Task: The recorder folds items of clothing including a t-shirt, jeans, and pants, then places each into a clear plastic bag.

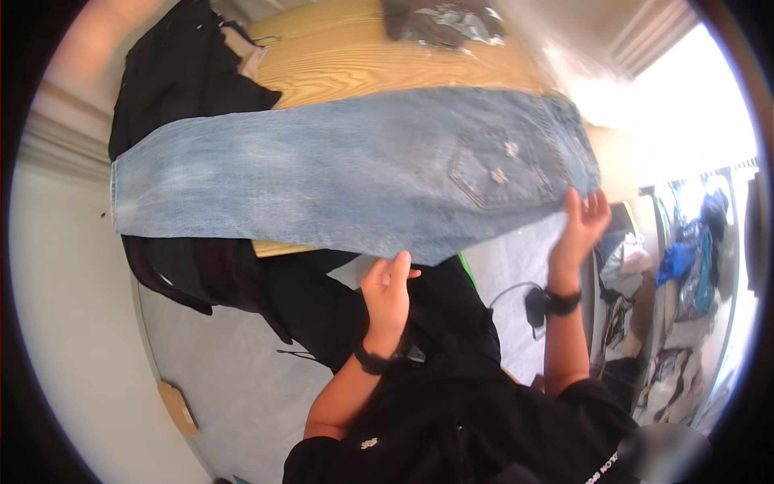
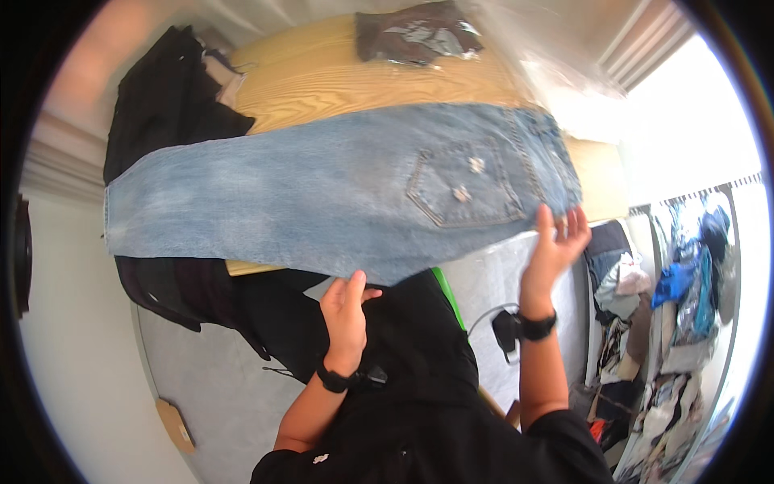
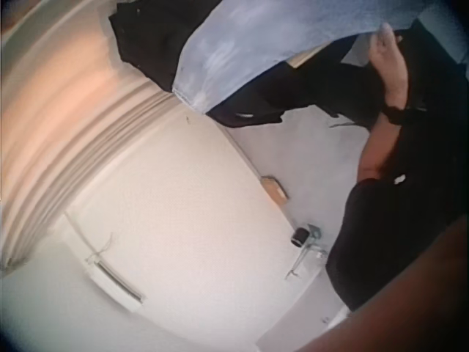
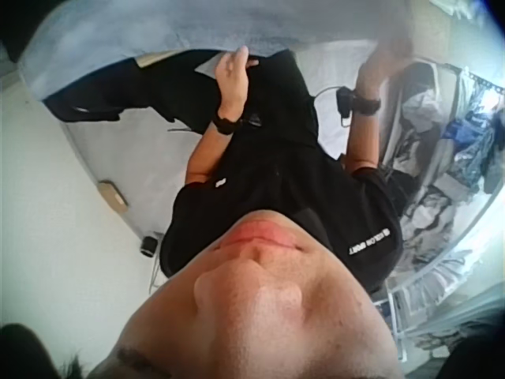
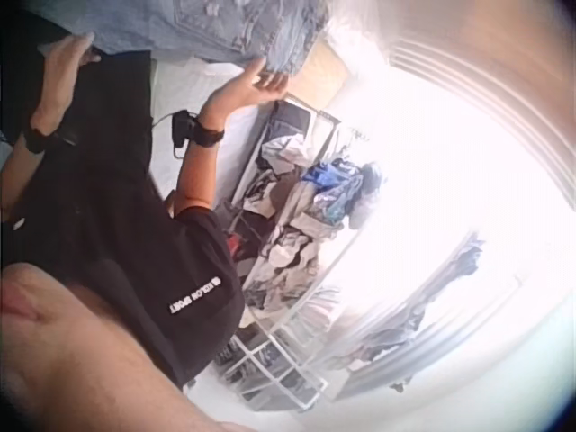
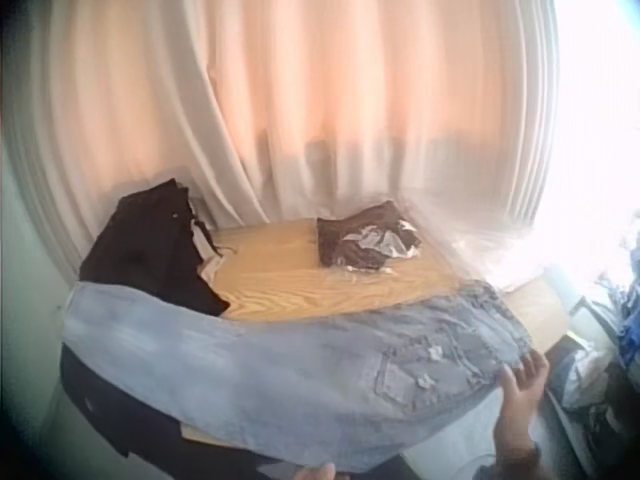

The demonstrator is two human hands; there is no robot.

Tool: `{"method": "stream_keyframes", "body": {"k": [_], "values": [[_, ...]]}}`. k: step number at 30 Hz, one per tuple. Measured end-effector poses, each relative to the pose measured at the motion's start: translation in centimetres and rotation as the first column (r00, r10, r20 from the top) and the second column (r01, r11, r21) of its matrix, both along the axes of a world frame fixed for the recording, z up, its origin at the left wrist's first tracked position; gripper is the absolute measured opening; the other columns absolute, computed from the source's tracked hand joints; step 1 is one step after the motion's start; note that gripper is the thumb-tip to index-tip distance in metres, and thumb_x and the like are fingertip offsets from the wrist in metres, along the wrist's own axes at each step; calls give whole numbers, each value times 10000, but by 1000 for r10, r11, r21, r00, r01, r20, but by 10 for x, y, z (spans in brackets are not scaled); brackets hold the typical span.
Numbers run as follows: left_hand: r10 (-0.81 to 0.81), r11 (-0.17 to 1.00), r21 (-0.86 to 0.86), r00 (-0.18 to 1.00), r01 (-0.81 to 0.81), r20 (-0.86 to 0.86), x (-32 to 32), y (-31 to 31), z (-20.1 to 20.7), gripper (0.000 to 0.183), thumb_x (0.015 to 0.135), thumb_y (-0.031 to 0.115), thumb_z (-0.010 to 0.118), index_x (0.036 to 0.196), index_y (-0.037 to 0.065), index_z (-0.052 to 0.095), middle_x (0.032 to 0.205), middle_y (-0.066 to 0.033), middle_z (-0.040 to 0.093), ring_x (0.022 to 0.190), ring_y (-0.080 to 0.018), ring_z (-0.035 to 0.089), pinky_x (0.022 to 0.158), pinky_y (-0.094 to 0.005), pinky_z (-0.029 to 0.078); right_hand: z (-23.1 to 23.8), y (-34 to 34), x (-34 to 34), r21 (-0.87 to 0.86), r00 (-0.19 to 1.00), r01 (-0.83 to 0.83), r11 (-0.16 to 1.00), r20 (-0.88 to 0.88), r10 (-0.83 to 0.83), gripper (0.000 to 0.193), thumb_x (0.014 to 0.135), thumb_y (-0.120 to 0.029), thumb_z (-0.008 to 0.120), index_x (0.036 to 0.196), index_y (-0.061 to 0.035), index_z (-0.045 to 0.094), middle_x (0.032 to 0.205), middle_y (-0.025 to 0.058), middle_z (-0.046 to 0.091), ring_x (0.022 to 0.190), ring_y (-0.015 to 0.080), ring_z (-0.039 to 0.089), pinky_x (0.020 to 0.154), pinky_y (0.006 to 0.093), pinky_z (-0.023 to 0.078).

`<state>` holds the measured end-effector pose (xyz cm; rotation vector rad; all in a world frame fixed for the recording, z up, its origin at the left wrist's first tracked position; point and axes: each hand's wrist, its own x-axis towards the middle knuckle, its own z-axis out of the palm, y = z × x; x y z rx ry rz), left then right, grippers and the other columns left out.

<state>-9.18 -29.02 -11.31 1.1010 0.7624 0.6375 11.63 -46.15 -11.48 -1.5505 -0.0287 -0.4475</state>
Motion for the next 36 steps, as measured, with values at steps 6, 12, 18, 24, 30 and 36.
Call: {"method": "stream_keyframes", "body": {"k": [6,12,18,24,30,36], "values": [[283,959,-50,943,-278,177,-32,43,19,461,913,89,541,1289,34,281,1217,-155,461,1084,-217,501,848,-390,498,12,-66,13,622,909,-74,779,-279,309,430,872,-56,599,1240,-3,383,1224,149,449,1179,248,448,1031,416,366],[357,934,-117,868,-338,345,-56,133,46,443,903,129,552,1266,-69,391,1313,-110,438,1211,-216,442,1062,-368,314,39,-63,19,805,768,36,593,-402,499,371,871,-39,579,1185,39,398,1218,187,436,1222,284,408,1095,494,303],[338,939,-212,834,-270,436,-51,183,56,381,900,222,559,1206,5,488,1246,-84,518,1193,-235,446,1014,-382,341,40,-60,29,872,691,50,488,-383,613,405,874,-41,587,1225,55,407,1294,181,416,1230,279,405,1086,425,322],[276,958,-224,778,-178,564,-65,248,65,372,918,246,542,1206,15,499,1217,-82,546,1131,-251,498,990,-393,368,31,-17,23,698,659,-399,595,-233,715,306,858,-40,607,1144,-36,498,1126,77,560,1062,209,535,948,386,413],[483,871,-97,806,-481,342,-70,278,77,373,935,255,523,1215,9,499,1211,-84,560,1127,-240,510,980,-389,385,9,-13,31,623,759,-353,698,-246,603,454,821,37,625,1226,-68,448,1142,69,556,1058,210,538,919,411,423],[311,950,-57,917,-307,251,-130,305,112,332,906,175,552,1193,13,508,1194,-111,571,1140,-243,514,984,-388,415,-5,-17,31,593,804,-327,736,-234,546,495,830,21,628,1267,-78,420,1189,67,549,1050,201,549,834,400,459]]}}
